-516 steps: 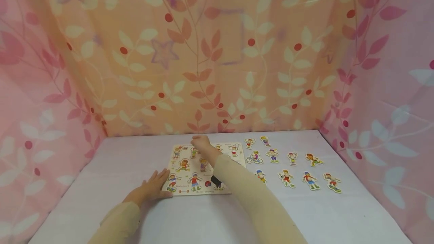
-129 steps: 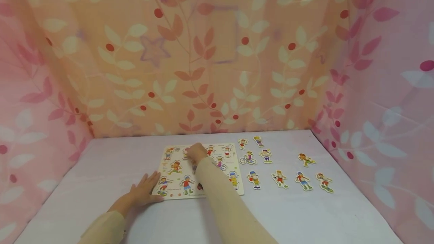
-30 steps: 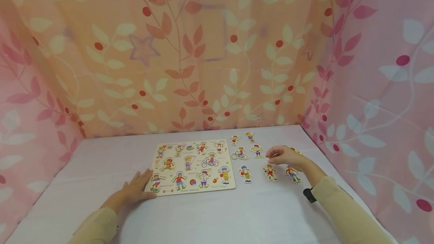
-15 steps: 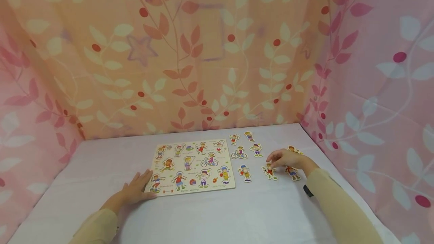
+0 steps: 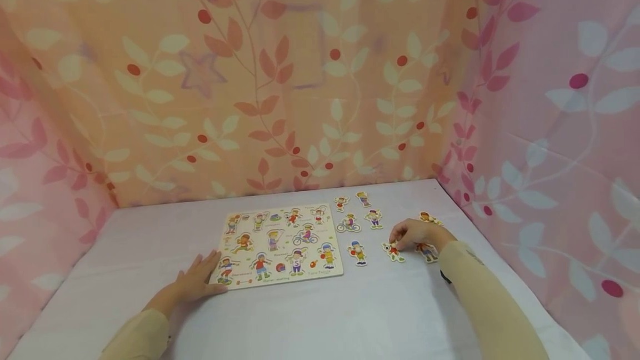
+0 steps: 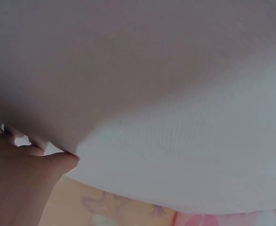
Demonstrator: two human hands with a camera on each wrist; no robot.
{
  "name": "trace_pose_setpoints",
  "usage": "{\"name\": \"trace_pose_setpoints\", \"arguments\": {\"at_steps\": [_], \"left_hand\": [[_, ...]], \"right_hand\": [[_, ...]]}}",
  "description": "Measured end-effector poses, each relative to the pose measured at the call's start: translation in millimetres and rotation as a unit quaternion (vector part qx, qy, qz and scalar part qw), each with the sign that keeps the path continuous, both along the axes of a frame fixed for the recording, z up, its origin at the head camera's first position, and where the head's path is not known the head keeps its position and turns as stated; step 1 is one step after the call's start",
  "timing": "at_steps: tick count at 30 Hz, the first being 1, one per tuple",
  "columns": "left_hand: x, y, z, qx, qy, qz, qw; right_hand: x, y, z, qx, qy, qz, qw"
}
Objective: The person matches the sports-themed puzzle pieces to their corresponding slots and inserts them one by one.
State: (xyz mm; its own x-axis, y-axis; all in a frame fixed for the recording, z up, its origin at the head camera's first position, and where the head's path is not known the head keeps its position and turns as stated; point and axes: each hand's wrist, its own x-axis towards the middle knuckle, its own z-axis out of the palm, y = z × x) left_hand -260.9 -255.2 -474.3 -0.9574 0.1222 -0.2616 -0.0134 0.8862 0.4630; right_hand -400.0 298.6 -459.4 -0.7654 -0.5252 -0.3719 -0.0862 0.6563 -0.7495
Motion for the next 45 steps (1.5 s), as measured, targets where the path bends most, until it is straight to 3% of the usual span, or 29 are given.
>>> {"name": "trace_pose_setpoints", "arguments": {"at_steps": [11, 17, 23, 34, 45], "left_hand": [[-0.6, -2, 0.4, -0.002, 0.002, 0.001, 1.0], [0.2, -1, 2.7, 0.0, 0.006, -0.002, 1.0], [1.6, -2, 2.8, 0.007, 0.005, -0.002, 1.0], [2.2, 2, 6.2, 0.005, 0.005, -0.005, 1.0], [2.7, 2, 4.0, 0.004, 0.007, -0.003, 1.0]], "right_hand": [[2.8, -8, 1.6, 0.019, 0.025, 0.014, 0.999], [4.3, -9, -0.4, 0.046, 0.042, -0.001, 0.998], [8.7, -10, -1.0, 0.029, 0.048, -0.028, 0.998], [21.3, -15, 2.5, 0.009, 0.113, -0.078, 0.99], [36.7, -31, 19.0, -0.013, 0.188, -0.132, 0.973]]}}
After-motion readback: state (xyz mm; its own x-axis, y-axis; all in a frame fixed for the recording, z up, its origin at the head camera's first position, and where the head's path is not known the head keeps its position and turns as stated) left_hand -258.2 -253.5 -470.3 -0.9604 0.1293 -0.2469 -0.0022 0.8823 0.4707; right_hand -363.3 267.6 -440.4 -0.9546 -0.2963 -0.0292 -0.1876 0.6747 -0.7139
